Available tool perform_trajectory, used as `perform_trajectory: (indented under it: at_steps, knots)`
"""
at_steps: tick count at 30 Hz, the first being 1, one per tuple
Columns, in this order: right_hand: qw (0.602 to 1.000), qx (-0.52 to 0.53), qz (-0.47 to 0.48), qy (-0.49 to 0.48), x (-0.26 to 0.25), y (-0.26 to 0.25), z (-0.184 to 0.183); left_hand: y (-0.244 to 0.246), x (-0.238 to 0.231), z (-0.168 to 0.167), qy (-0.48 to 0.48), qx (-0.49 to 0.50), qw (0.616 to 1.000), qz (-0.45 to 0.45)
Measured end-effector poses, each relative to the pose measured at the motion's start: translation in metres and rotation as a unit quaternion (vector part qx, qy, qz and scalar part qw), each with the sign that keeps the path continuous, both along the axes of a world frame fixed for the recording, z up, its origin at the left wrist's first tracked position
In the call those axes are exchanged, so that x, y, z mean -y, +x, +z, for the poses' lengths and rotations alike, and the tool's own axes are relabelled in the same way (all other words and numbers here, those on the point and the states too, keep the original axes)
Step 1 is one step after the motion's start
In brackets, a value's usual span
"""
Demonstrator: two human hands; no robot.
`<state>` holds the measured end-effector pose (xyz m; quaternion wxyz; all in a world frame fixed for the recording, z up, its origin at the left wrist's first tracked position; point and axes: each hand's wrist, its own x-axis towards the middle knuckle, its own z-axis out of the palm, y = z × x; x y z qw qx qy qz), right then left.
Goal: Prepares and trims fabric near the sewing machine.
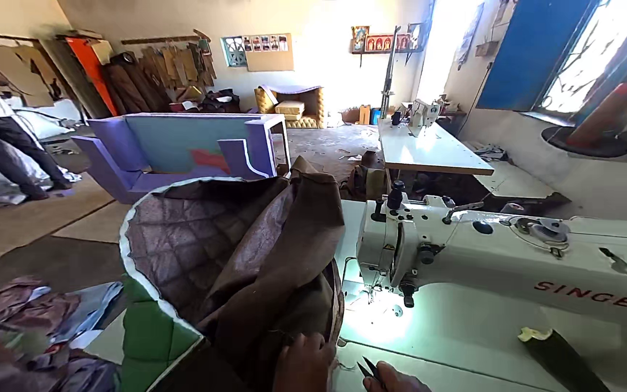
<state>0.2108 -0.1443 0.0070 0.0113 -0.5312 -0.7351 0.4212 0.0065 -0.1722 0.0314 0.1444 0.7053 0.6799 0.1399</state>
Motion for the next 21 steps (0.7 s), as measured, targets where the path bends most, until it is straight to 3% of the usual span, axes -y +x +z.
perform_trajectory:
  at_steps: [7,13,21]
  knots:
    - [0.995,-0.081,0.032,-0.041,-0.002,-0.018,0.009,-0.014,0.011,-0.024,0.154,0.17,0.969,0.086]
    - [0.992,-0.074,0.078,-0.058,-0.01,-0.046,0.021,-0.016,0.012,-0.033,0.23,0.189,0.952,0.07]
    - [0.995,-0.026,0.082,-0.043,-0.017,-0.067,0.024,-0.017,0.013,-0.042,0.261,0.192,0.944,0.057]
